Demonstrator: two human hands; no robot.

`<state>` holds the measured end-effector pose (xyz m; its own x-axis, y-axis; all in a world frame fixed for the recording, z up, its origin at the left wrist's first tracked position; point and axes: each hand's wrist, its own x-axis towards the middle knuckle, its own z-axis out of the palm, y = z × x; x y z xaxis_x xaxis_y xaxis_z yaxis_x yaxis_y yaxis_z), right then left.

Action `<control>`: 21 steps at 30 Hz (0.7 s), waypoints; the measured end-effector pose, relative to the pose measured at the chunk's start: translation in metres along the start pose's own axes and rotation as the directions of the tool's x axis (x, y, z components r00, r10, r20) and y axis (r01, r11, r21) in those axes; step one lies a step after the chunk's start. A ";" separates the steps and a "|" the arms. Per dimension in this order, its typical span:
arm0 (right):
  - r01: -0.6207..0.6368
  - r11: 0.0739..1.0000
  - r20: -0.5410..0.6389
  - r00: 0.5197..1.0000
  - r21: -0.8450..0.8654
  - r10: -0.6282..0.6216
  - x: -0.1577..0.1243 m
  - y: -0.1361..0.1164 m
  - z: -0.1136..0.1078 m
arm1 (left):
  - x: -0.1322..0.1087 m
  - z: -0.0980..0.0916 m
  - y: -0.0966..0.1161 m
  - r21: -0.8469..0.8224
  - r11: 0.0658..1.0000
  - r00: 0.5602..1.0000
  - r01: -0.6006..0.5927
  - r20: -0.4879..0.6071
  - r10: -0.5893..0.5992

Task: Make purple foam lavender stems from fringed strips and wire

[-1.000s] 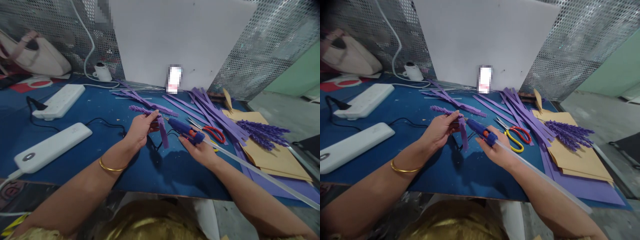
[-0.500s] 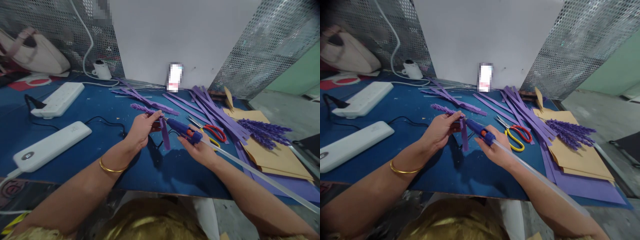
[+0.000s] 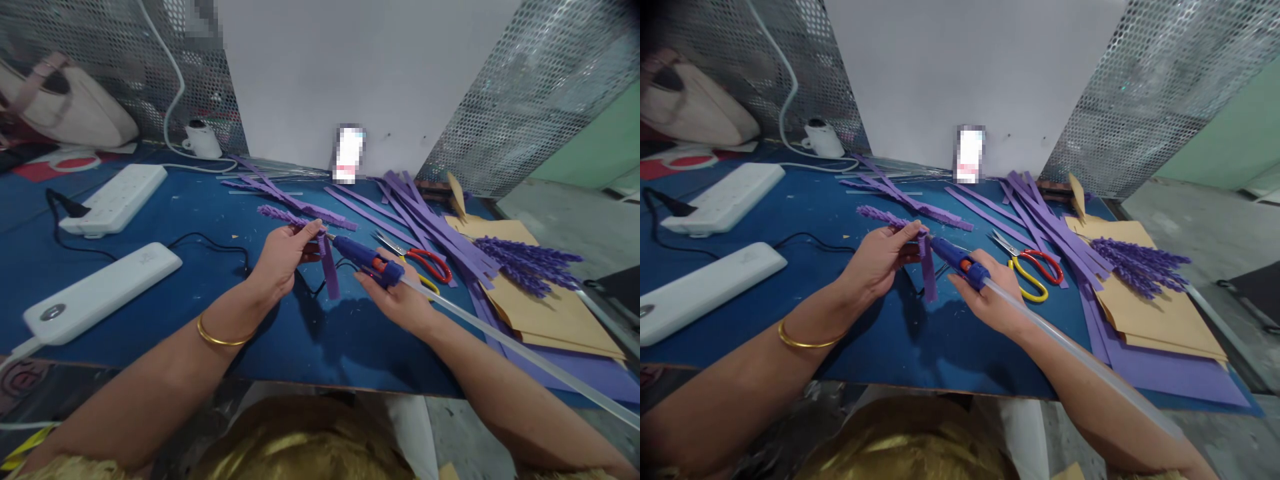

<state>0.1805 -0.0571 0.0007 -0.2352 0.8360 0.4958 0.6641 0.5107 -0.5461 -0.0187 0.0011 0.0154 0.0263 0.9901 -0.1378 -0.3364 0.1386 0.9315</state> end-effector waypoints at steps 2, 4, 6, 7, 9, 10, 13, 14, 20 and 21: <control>-0.009 1.000 0.006 1.000 -0.004 0.009 0.000 0.000 0.000 | 0.000 0.000 0.000 0.005 1.000 1.000 -0.005 0.001 0.005; -0.013 1.000 0.008 1.000 -0.002 0.013 0.001 -0.001 -0.001 | 0.000 0.000 0.000 0.012 1.000 1.000 -0.011 -0.001 0.011; -0.014 1.000 0.006 1.000 0.000 0.014 0.001 -0.002 -0.001 | 0.000 0.000 0.000 0.016 1.000 1.000 -0.017 -0.007 0.017; -0.016 1.000 0.004 1.000 0.001 0.016 0.001 -0.002 -0.001 | 0.000 0.000 0.000 0.015 1.000 1.000 -0.020 -0.011 0.020; -0.026 1.000 0.012 1.000 0.004 0.026 0.000 -0.002 0.000 | 0.000 0.000 0.000 0.013 1.000 1.000 -0.024 -0.015 0.024; -0.032 0.999 0.018 0.999 0.007 0.032 0.000 -0.003 0.000 | 0.000 0.000 0.001 0.013 1.000 1.000 -0.025 -0.015 0.025; -0.031 0.999 0.023 0.999 0.012 0.031 0.000 -0.003 -0.001 | -0.001 0.001 0.002 0.014 1.000 1.000 -0.024 -0.014 0.025; -0.027 1.000 0.023 0.999 0.013 0.027 0.000 -0.002 -0.001 | -0.001 0.001 0.002 0.014 1.000 1.000 -0.025 -0.015 0.026; -0.022 1.000 0.013 1.000 0.017 0.022 0.000 -0.003 -0.001 | -0.002 0.000 0.003 0.014 0.999 0.999 -0.038 -0.025 0.038; -0.023 1.000 0.012 1.000 0.016 0.023 0.000 -0.004 -0.001 | -0.002 0.000 0.003 0.014 0.999 0.999 -0.041 -0.027 0.041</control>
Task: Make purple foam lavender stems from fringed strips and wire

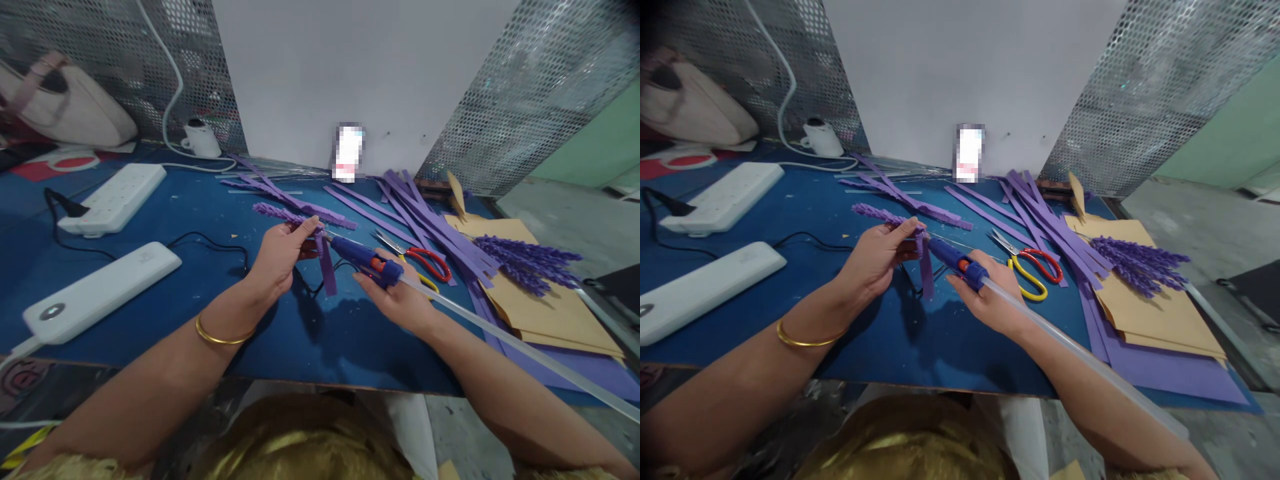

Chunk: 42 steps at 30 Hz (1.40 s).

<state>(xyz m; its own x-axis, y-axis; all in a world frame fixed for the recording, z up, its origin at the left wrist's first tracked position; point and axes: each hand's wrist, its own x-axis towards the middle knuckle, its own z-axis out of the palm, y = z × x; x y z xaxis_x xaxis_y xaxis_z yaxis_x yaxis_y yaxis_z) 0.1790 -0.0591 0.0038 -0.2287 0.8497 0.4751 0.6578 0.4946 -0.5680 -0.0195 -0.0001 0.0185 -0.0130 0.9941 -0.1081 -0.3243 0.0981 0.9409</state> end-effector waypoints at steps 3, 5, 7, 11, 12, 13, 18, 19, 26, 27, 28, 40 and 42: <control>-0.003 1.000 -0.002 1.000 -0.003 0.003 0.000 -0.001 0.000 | 0.000 0.000 0.000 0.003 1.000 1.000 -0.012 0.003 0.012; -0.012 1.000 0.014 1.000 -0.002 0.012 0.000 -0.002 -0.001 | 0.000 0.000 0.001 0.007 1.000 1.000 -0.016 0.005 0.016; -0.020 1.000 0.036 0.999 0.003 0.020 0.000 -0.003 -0.001 | 0.000 0.000 0.001 0.009 1.000 1.000 -0.019 0.003 0.019; -0.040 0.999 0.056 0.998 0.004 0.040 0.000 -0.005 -0.003 | 0.001 0.000 0.001 0.007 1.000 1.000 -0.025 -0.008 0.025; -0.043 0.999 0.059 0.997 0.000 0.043 0.001 -0.006 -0.003 | 0.001 0.000 0.001 0.006 1.000 1.000 -0.027 -0.012 0.027; -0.045 0.999 0.061 0.997 -0.003 0.045 0.001 -0.006 -0.003 | 0.002 -0.001 0.001 0.006 1.000 0.999 -0.029 -0.016 0.029; -0.035 0.999 0.066 0.997 -0.002 0.035 0.001 -0.007 -0.003 | 0.002 0.000 0.003 0.012 1.000 0.999 -0.026 -0.030 0.026; -0.033 0.999 0.068 0.997 0.000 0.033 0.001 -0.007 -0.003 | 0.002 0.000 0.004 0.011 1.000 0.999 -0.023 -0.033 0.024; -0.008 1.000 0.074 0.997 -0.017 0.009 0.000 -0.007 -0.003 | 0.003 0.000 0.005 0.005 1.000 0.999 -0.022 -0.037 0.023; -0.005 1.000 0.072 0.997 -0.023 0.007 0.000 -0.007 -0.003 | 0.003 0.000 0.005 0.002 1.000 0.999 -0.025 -0.039 0.025; -0.005 1.000 0.072 0.997 -0.028 0.007 0.000 -0.007 -0.003 | 0.004 0.000 0.004 -0.001 1.000 0.999 -0.029 -0.040 0.029; -0.002 0.999 0.071 0.997 -0.037 0.004 0.000 -0.009 -0.002 | 0.005 -0.002 0.007 -0.022 0.999 0.998 -0.042 -0.051 0.041; -0.011 0.999 0.069 0.997 -0.040 0.014 -0.001 -0.007 -0.002 | 0.006 -0.003 0.006 -0.023 0.999 0.998 -0.040 -0.046 0.039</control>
<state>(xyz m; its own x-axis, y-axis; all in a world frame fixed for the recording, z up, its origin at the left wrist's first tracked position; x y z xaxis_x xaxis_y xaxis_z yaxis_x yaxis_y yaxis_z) 0.1755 -0.0635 0.0088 -0.2685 0.8672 0.4193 0.6886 0.4772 -0.5460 -0.0243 0.0061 0.0229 -0.0688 0.9939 -0.0863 -0.3450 0.0575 0.9368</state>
